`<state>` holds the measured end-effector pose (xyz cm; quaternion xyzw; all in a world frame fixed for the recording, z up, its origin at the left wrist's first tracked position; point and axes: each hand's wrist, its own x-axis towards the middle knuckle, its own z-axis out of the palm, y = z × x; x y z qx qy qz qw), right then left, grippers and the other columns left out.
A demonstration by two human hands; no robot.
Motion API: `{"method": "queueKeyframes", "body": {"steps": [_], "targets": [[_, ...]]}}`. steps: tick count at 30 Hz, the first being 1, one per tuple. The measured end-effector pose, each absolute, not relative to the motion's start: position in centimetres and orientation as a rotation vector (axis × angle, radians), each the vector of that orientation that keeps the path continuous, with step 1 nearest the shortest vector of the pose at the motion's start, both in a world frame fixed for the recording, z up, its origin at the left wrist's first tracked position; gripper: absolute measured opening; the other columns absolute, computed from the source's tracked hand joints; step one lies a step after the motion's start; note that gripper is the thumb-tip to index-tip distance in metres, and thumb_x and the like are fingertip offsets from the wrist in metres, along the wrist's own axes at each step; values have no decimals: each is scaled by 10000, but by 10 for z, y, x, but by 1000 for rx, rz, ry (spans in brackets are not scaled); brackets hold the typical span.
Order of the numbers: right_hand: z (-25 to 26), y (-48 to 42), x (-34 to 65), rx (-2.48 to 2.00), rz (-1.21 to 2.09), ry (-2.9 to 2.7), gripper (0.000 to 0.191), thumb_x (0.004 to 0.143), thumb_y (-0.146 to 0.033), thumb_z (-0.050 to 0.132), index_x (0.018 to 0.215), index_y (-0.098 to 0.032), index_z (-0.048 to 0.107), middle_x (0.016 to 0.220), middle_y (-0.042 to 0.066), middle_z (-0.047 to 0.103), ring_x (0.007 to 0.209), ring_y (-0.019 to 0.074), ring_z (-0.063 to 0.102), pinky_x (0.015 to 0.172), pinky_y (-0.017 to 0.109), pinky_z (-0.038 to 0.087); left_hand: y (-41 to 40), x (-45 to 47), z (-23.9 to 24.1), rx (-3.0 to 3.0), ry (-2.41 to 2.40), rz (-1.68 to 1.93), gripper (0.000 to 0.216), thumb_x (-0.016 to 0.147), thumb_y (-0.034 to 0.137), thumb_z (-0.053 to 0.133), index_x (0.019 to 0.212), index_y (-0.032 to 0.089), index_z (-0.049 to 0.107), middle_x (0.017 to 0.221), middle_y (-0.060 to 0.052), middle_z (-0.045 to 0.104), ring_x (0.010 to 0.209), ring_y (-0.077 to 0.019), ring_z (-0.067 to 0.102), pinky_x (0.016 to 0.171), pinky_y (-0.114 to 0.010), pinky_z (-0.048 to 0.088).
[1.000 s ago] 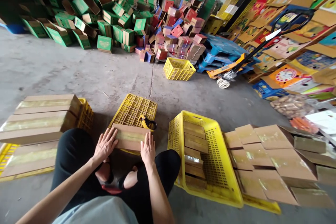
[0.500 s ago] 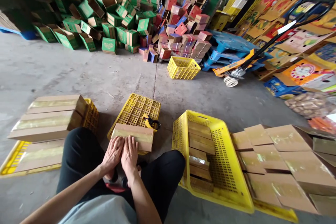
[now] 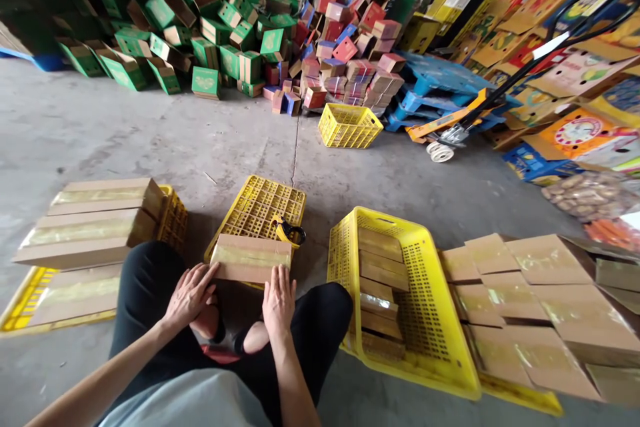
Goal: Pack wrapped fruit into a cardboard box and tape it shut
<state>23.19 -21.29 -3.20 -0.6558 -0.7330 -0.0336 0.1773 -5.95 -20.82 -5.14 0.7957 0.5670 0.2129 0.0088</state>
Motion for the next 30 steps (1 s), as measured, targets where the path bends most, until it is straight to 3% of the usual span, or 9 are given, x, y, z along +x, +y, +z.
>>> {"method": "queueKeyframes", "body": {"steps": [6, 12, 17, 25, 30], "targets": [[-39, -210, 220, -1851, -169, -2056, 534, 1142, -335, 379, 1574, -65, 542, 1580, 244, 567, 1468, 370, 557, 1197, 529, 469, -209, -44, -59, 2400, 1830, 814, 697, 1089, 348, 474, 1729, 225, 229, 1440, -177, 642, 1329, -356, 593, 1066, -503, 552], [-36, -206, 174, -1705, -23, -2179, 515, 1119, -289, 439, 1580, -81, 539, 1587, 198, 578, 1500, 334, 526, 1245, 502, 441, -207, -46, -67, 2393, 1792, 907, 735, 1094, 332, 467, 1737, 199, 135, 1446, -201, 620, 1335, -368, 592, 1057, -543, 569], [-32, -190, 134, -1500, 99, -2309, 524, 1103, -291, 491, 1581, -81, 536, 1616, 172, 552, 1525, 313, 495, 1266, 475, 425, -206, -47, -72, 2346, 1796, 939, 703, 1099, 363, 462, 1722, 190, 184, 1462, -209, 619, 1344, -369, 597, 1072, -557, 564], [-5, -139, 95, -1297, 270, -2434, 445, 1101, -263, 477, 1492, -128, 640, 1532, 129, 648, 1472, 282, 550, 1242, 473, 464, -209, -50, -68, 2339, 1748, 949, 601, 1080, 270, 427, 1669, 194, 331, 1453, -192, 648, 1347, -350, 619, 1110, -552, 539], [-8, -139, 92, -1349, 264, -2442, 468, 1122, -341, 485, 1528, -136, 598, 1567, 120, 618, 1499, 261, 523, 1250, 475, 457, -213, -54, -68, 2370, 1773, 925, 602, 1085, 324, 458, 1662, 196, 343, 1422, -197, 659, 1342, -367, 619, 1080, -535, 552]]}}
